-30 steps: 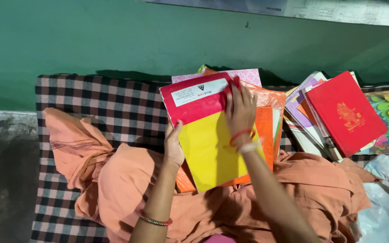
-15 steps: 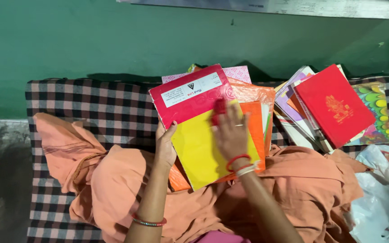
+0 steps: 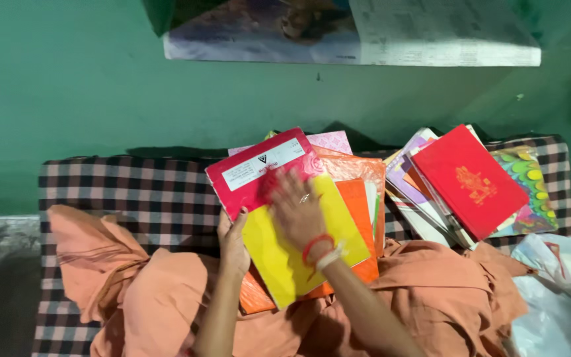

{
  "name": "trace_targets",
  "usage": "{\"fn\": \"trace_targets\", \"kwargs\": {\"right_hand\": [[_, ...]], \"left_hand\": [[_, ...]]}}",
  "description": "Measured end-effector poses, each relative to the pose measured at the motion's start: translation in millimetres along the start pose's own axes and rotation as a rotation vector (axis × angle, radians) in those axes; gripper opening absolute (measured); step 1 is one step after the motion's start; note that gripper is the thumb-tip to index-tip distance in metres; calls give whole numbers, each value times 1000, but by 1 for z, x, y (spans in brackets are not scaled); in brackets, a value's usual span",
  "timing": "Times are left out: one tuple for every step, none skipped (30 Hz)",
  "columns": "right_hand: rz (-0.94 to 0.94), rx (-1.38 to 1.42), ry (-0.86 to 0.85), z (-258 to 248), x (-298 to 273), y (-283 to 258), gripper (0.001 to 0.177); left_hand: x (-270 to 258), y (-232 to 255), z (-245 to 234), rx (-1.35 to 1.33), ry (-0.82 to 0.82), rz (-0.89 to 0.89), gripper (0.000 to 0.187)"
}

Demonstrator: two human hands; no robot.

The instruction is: The person removes books and papers from a wall shelf one by one, placing them on a checkered mat on the floor. After clearing the shelf, the person wipes the shelf surface with a red cloth, then wipes the covers of several books before returning some to the shelf.

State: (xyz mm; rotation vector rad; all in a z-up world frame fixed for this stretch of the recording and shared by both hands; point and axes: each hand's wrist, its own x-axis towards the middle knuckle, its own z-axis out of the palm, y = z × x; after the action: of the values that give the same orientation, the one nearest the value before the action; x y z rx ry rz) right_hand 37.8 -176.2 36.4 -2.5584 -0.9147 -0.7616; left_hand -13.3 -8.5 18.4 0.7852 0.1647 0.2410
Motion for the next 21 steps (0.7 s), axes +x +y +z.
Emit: {"fn": "trace_targets", "kwargs": {"right_hand": [[55, -22, 43, -4, 18, 16, 35], [160, -60, 74, -7, 34, 28, 37], [261, -97, 100, -11, 43, 36, 38], [280, -59, 115, -15, 44, 37, 37], [301, -16, 127, -19, 40, 29, 37], [323, 28, 139, -22, 34, 18, 36], [220, 122, 105, -25, 27, 4, 32], [117, 216, 71, -27, 18, -12, 29], [-56, 240, 55, -28, 11, -27, 33], [-229, 264, 38, -26, 7, -38, 37], [-261, 254, 9, -25, 4, -43, 34], [-294, 243, -19, -24, 5, -44, 31], [-330, 230, -38, -20, 13, -40, 28], [-204, 173, -99, -15, 25, -30, 24], [-81, 117, -160, -12, 37, -18, 21], [22, 106, 43, -11, 45, -8, 26], [122, 95, 245, -10, 52, 1, 30], [191, 117, 240, -6, 57, 3, 28], [263, 139, 230, -3, 56, 0, 25], [334, 160, 220, -1, 55, -6, 23], [146, 178, 227, 4, 52, -19, 24]], "left_hand": [[2, -3, -3, 44, 2, 12, 51], [5, -5, -8, -14, 42, -19, 50], [6, -8, -12, -76, 85, -48, 48], [8, -10, -15, -139, 127, -77, 48], [6, -11, -20, -193, 108, -92, 49], [5, -12, -23, -246, 89, -106, 51], [7, -12, -24, -300, 66, -121, 53], [10, -10, -25, -307, 44, -142, 53], [9, -10, -25, -314, 23, -170, 53], [8, -9, -26, -322, 2, -197, 54], [4, -10, -27, -357, 2, -227, 54], [0, -10, -28, -391, 3, -256, 54], [2, -7, -28, -422, -5, -280, 54], [2, -5, -28, -420, -41, -284, 56], [4, -3, -28, -419, -78, -285, 57], [7, -2, -28, -418, -115, -286, 59], [8, -3, -30, -397, -114, -288, 59], [10, -5, -32, -376, -112, -291, 58], [10, -9, -35, -357, -107, -297, 58], [9, -14, -40, -404, -98, -271, 61], [10, -18, -45, -447, -91, -245, 65]]}}
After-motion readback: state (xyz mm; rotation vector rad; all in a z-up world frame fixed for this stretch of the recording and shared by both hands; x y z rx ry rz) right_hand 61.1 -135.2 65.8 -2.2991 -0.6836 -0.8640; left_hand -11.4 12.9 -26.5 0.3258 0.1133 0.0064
